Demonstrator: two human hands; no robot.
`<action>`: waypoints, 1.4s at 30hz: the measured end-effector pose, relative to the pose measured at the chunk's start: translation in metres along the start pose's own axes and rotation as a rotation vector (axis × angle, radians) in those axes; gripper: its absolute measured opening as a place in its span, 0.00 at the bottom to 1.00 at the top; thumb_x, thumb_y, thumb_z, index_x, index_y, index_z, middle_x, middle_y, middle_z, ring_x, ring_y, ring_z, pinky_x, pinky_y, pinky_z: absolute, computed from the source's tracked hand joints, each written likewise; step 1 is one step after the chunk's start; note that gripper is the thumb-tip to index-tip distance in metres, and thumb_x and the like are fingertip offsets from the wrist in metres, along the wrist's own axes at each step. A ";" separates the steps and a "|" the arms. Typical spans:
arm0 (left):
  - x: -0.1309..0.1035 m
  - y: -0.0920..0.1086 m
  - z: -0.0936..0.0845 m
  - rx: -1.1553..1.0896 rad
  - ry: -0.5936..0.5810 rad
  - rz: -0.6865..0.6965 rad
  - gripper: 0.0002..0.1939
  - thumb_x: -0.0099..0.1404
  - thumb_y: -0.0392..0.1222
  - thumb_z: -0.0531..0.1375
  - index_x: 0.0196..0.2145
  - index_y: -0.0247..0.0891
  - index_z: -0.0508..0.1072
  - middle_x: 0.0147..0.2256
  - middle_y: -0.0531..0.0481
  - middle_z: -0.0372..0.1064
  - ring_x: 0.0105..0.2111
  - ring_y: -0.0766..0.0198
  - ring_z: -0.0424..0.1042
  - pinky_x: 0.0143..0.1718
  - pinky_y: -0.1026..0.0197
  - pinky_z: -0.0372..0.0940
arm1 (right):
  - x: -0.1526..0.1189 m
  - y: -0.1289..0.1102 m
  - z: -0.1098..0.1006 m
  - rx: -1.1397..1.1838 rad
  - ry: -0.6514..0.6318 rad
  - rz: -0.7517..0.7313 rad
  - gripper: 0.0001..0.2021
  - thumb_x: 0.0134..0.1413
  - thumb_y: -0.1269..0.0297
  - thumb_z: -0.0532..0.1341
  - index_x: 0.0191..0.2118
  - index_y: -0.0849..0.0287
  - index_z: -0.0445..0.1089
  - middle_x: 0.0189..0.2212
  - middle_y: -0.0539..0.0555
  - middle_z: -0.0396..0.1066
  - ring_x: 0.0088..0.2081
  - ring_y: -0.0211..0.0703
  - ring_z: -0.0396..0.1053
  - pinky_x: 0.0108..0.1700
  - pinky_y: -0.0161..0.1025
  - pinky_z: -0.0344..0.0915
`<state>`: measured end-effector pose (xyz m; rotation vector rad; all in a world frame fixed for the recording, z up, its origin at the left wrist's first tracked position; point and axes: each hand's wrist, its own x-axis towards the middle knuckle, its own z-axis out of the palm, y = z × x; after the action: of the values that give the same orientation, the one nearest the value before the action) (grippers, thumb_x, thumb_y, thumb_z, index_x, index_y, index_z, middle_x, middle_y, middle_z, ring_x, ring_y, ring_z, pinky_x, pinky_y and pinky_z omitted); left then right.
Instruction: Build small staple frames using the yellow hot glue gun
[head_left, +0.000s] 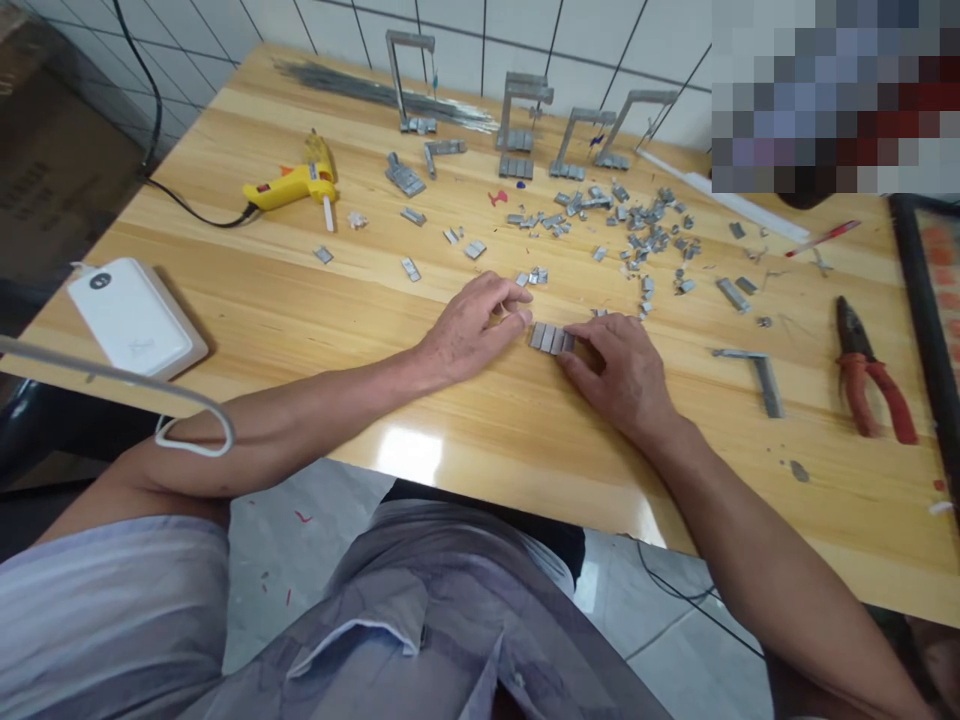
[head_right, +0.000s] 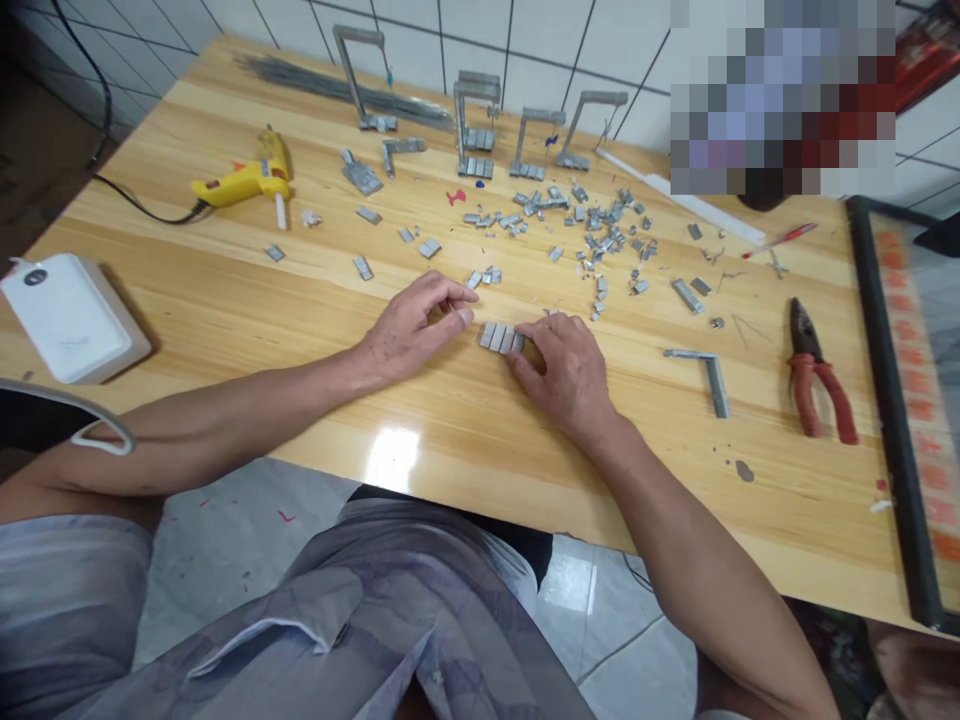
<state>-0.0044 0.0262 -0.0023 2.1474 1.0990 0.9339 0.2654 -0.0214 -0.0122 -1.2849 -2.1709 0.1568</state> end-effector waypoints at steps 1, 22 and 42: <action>0.001 0.000 0.000 -0.011 0.000 -0.002 0.09 0.78 0.42 0.61 0.50 0.40 0.78 0.44 0.47 0.78 0.45 0.58 0.76 0.51 0.55 0.72 | 0.000 0.001 -0.001 0.000 0.000 -0.004 0.10 0.71 0.59 0.66 0.53 0.52 0.79 0.44 0.59 0.81 0.47 0.59 0.76 0.52 0.58 0.73; -0.005 -0.004 0.006 0.210 -0.118 0.225 0.17 0.70 0.27 0.57 0.42 0.37 0.86 0.40 0.42 0.76 0.44 0.53 0.73 0.50 0.48 0.72 | 0.002 0.007 0.004 -0.061 0.036 0.047 0.09 0.68 0.60 0.65 0.49 0.52 0.80 0.40 0.59 0.79 0.44 0.58 0.74 0.51 0.59 0.72; 0.000 -0.007 0.003 0.242 -0.142 0.272 0.13 0.67 0.29 0.59 0.39 0.38 0.85 0.39 0.43 0.79 0.42 0.53 0.75 0.50 0.49 0.70 | 0.008 0.006 0.002 -0.102 0.029 -0.045 0.09 0.68 0.57 0.66 0.48 0.52 0.80 0.39 0.57 0.80 0.43 0.56 0.76 0.49 0.56 0.73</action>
<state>-0.0051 0.0293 -0.0096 2.5674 0.9038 0.7798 0.2662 -0.0111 -0.0124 -1.2851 -2.2053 0.0095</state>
